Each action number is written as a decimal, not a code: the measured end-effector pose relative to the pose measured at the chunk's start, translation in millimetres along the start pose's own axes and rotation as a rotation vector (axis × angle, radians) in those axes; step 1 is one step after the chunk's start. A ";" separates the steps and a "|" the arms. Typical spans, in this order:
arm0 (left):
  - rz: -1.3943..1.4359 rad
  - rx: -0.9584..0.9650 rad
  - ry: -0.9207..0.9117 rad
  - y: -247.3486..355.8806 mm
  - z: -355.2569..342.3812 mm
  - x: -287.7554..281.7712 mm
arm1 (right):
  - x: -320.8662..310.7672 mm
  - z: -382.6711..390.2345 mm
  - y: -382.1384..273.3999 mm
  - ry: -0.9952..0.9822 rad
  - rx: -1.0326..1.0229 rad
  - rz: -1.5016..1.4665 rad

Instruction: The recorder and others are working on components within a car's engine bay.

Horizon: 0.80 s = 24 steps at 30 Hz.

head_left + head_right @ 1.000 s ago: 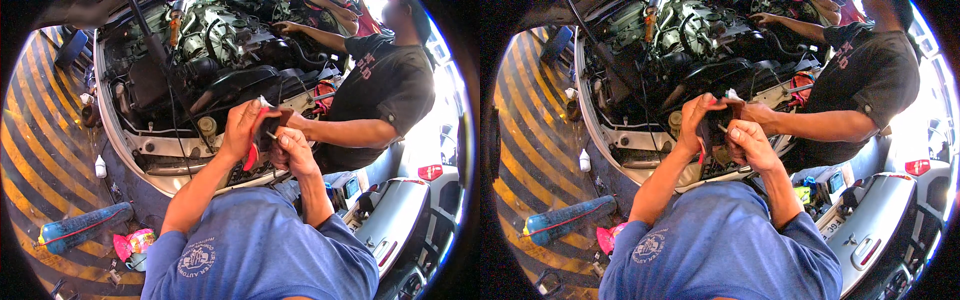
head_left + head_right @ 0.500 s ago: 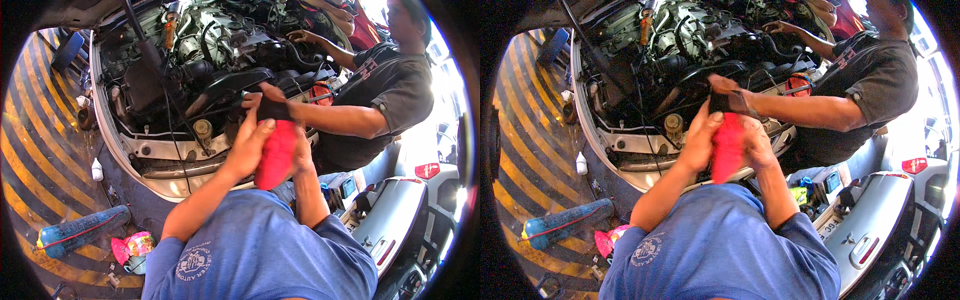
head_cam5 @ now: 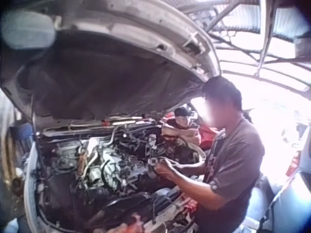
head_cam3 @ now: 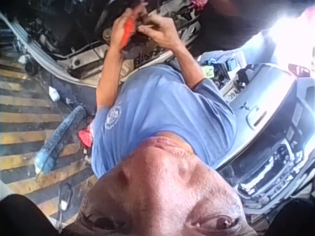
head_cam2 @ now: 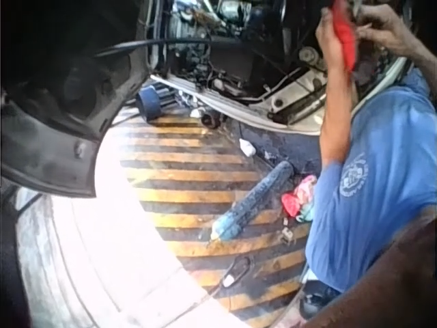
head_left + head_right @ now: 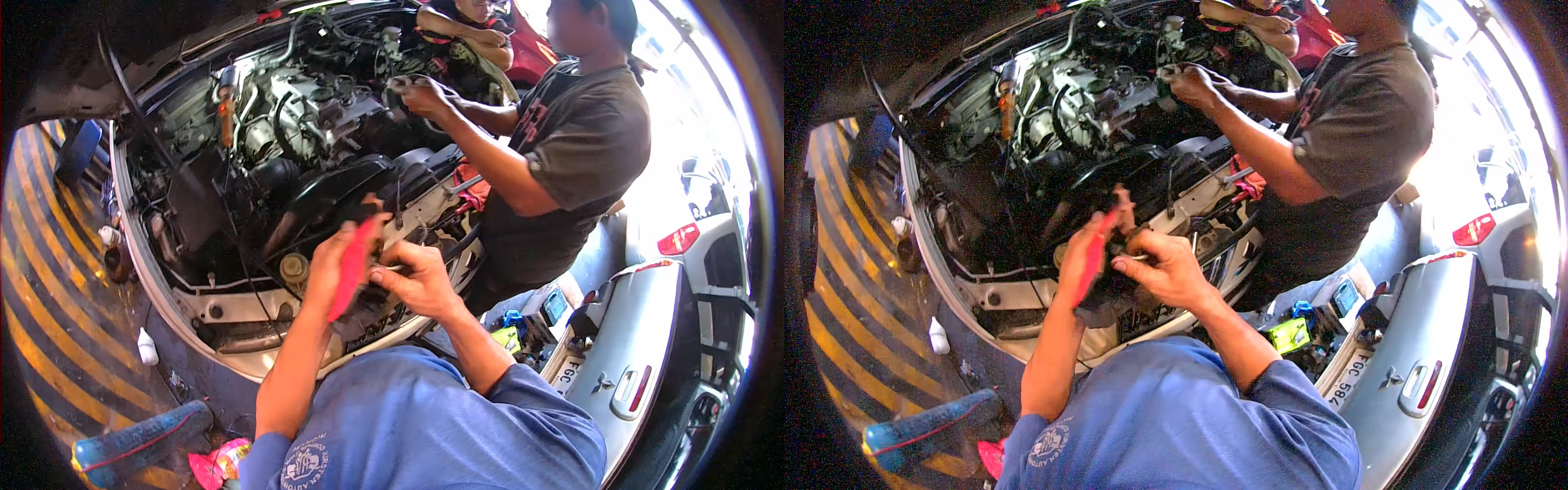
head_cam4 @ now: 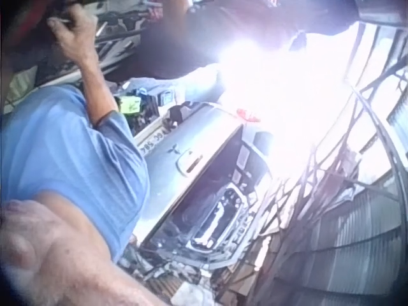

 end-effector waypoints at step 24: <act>0.263 0.319 0.200 -3.7 16.5 -16.8 | -6.9 6.5 -9.8 -0.051 0.130 -0.318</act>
Point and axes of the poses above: each hand's wrist, its own z-axis away from the middle knuckle, its own x-axis out of the palm, y = z × x, the point moved 2 cm from there along -z, towards the middle knuckle, and after that the axes turned 13 degrees about -y, right-handed, at the moved point
